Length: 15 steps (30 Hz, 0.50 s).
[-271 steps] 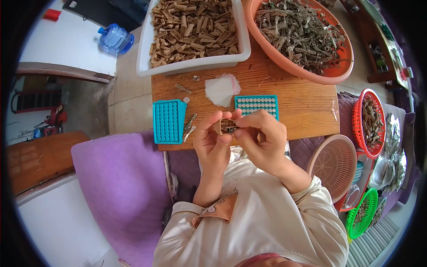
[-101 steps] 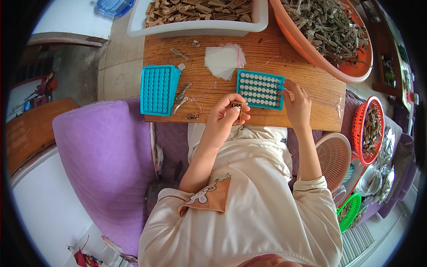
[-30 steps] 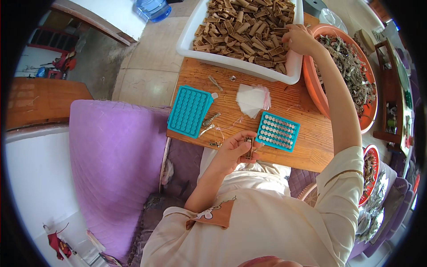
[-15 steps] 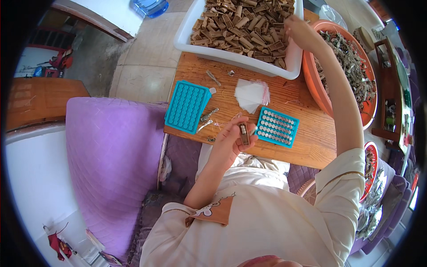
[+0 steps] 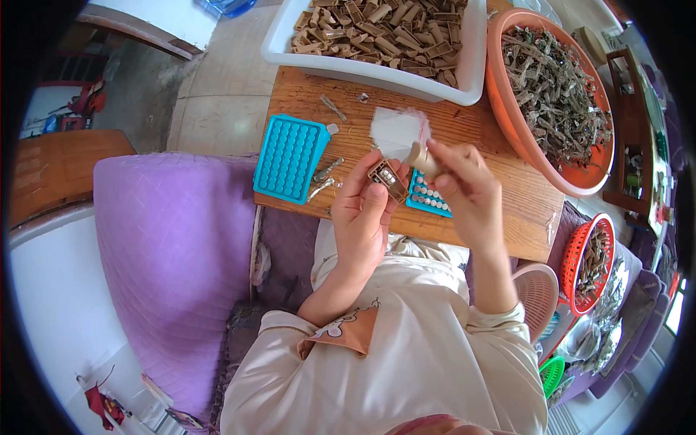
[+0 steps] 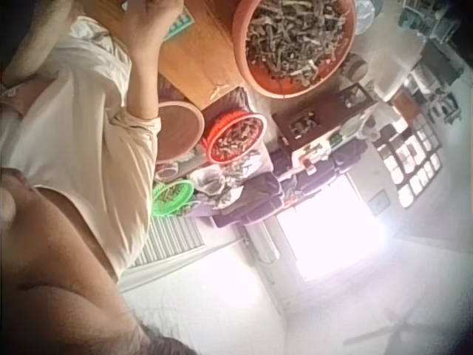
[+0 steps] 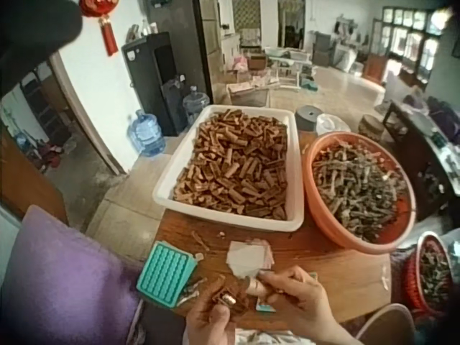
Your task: The person sits at a low table and assembles small cylindrical objects by inserting dried plant material into hollow cardboard tubes. They pick up a tube, stuff it with material from a large bowl, and place the finished unit into a clear plastic container. The process is repeated continuously throughout the clip.
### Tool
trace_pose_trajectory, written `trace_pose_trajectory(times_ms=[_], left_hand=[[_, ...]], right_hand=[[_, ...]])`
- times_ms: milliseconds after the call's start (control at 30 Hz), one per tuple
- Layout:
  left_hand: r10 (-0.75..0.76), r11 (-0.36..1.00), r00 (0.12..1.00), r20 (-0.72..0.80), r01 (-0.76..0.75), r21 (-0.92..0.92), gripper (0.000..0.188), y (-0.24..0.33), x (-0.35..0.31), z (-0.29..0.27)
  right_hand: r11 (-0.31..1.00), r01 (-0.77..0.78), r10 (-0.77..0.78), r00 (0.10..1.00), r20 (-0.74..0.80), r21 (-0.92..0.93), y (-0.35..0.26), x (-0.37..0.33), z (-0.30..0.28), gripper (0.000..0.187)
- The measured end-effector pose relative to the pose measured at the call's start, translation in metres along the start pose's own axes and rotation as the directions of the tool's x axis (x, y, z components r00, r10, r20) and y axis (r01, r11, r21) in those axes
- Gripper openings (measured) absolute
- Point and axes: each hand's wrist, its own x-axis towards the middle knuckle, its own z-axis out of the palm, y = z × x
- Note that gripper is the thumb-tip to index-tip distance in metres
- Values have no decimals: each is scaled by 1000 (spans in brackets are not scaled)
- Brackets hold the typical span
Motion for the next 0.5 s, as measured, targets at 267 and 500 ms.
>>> trace_pose_trajectory(times_ms=[267, 500], left_hand=[[58, 994, 988, 142, -71, 85, 41, -8, -7, 5], [60, 985, 983, 175, -87, 146, 39, -11, -12, 10]], right_hand=[[975, 159, -99, 937, -335, 157, 9, -33, 40, 22], [971, 236, -207, 893, -399, 26, 19, -41, 43, 23]])
